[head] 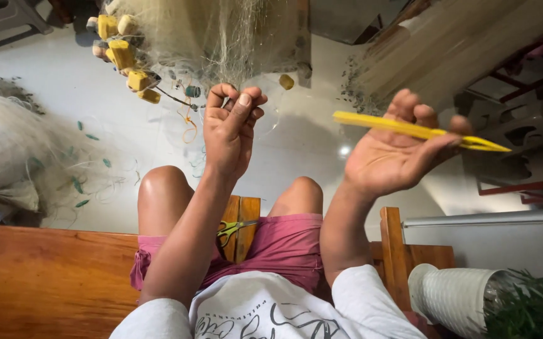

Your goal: Using a yellow shuttle to weave and repair the mesh of a fishing net.

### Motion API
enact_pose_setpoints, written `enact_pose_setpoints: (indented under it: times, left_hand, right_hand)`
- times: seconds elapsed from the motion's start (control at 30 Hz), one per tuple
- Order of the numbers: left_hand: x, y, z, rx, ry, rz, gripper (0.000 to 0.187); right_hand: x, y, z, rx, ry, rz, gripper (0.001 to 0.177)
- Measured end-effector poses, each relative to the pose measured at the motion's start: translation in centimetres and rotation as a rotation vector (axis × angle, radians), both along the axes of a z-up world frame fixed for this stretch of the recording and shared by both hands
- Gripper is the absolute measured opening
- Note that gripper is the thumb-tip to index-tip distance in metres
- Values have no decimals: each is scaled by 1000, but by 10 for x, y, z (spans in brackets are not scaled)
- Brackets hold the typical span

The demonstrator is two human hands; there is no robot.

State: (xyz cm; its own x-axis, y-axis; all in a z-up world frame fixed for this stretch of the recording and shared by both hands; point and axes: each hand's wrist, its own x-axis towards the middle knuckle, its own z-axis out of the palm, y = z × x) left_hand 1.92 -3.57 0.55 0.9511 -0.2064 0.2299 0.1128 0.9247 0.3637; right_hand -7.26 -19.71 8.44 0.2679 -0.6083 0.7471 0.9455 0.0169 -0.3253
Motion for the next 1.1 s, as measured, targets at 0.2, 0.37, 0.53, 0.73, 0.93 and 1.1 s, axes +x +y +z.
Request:
enact_pose_setpoints:
  times: [0.2, 0.37, 0.53, 0.73, 0.93, 1.1]
  left_hand:
    - [3, 1, -2, 199, -93, 114, 23]
    - [3, 3, -16, 227, -122, 135, 22]
    - [2, 6, -23, 215, -137, 156, 23]
    - [0, 9, -33, 258, -169, 210, 23]
    - [-3, 15, -36, 355, -313, 267, 29]
    - [-2, 13, -31, 427, -528, 485, 50]
  right_hand:
    - [13, -57, -20, -312, 411, -344, 30]
    - [-1, -25, -29, -819, 699, -508, 17]
    - [-7, -17, -80, -792, 922, -430, 15]
    - [-8, -20, -108, -640, 942, -270, 32]
    - [-12, -21, -95, -616, 847, -329, 37]
    - [-33, -20, -65, -1115, 667, -29, 35]
